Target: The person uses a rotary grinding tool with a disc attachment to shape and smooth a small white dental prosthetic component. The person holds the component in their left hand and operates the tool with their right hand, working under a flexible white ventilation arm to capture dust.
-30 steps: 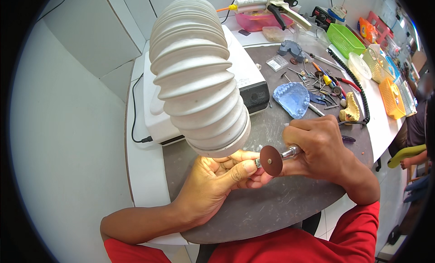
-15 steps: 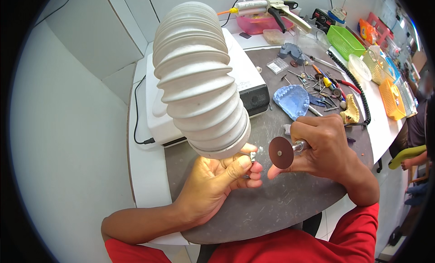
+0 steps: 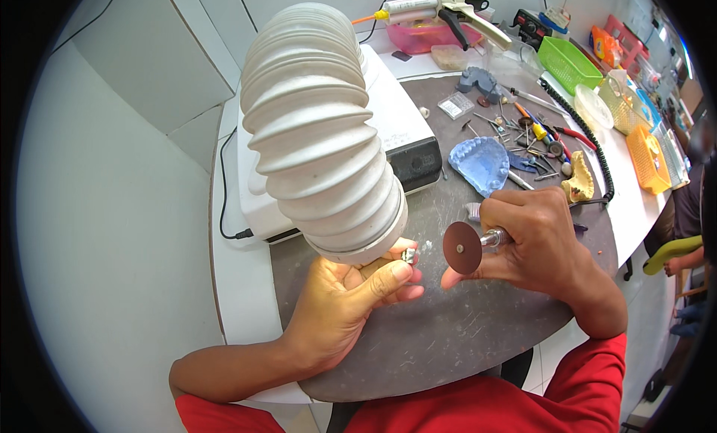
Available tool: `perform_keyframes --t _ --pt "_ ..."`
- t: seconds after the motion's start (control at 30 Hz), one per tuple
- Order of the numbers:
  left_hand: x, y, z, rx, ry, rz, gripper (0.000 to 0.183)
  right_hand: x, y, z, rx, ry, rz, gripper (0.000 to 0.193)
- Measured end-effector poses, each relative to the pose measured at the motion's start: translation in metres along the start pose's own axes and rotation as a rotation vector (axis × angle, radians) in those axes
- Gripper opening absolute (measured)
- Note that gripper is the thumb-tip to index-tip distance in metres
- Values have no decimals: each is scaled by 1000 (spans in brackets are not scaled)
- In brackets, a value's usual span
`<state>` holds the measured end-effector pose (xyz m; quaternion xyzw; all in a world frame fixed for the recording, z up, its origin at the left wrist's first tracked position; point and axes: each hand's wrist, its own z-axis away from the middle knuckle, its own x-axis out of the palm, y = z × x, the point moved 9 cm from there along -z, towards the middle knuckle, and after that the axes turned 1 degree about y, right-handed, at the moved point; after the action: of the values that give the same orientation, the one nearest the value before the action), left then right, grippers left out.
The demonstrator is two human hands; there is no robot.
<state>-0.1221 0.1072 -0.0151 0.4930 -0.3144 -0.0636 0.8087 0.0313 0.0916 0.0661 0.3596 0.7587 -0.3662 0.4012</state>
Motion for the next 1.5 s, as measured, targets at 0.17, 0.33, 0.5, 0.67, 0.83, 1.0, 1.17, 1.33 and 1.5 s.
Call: perform_keyframes --t 0.17,0.33,0.5,0.67,0.83,1.0,1.17,1.33,1.5 --pt "4 1 0 10 -59 27 23 -1 -1 0 -8 56 -21 60" --pt "5 -3 -1 -42 -49 81 25 -2 0 0 -13 96 -43 63" --pt "4 -3 -1 -84 -78 124 36 -2 -1 -1 -8 88 -42 63" --pt "6 -2 2 -80 -76 96 29 0 -1 -2 -2 21 -23 59" --pt "5 -2 2 -106 -77 56 27 2 0 -2 6 -10 -1 58" --pt "6 -1 3 -124 -49 40 27 0 -1 -3 10 -12 -7 58" --pt "4 -3 2 -113 -53 37 29 1 -2 -3 -1 -18 -17 57" --pt "7 -2 1 -106 -68 110 34 2 -1 -1 3 -10 -8 58" --pt "3 -5 1 -75 -43 119 29 4 -2 -1 11 -16 3 61"
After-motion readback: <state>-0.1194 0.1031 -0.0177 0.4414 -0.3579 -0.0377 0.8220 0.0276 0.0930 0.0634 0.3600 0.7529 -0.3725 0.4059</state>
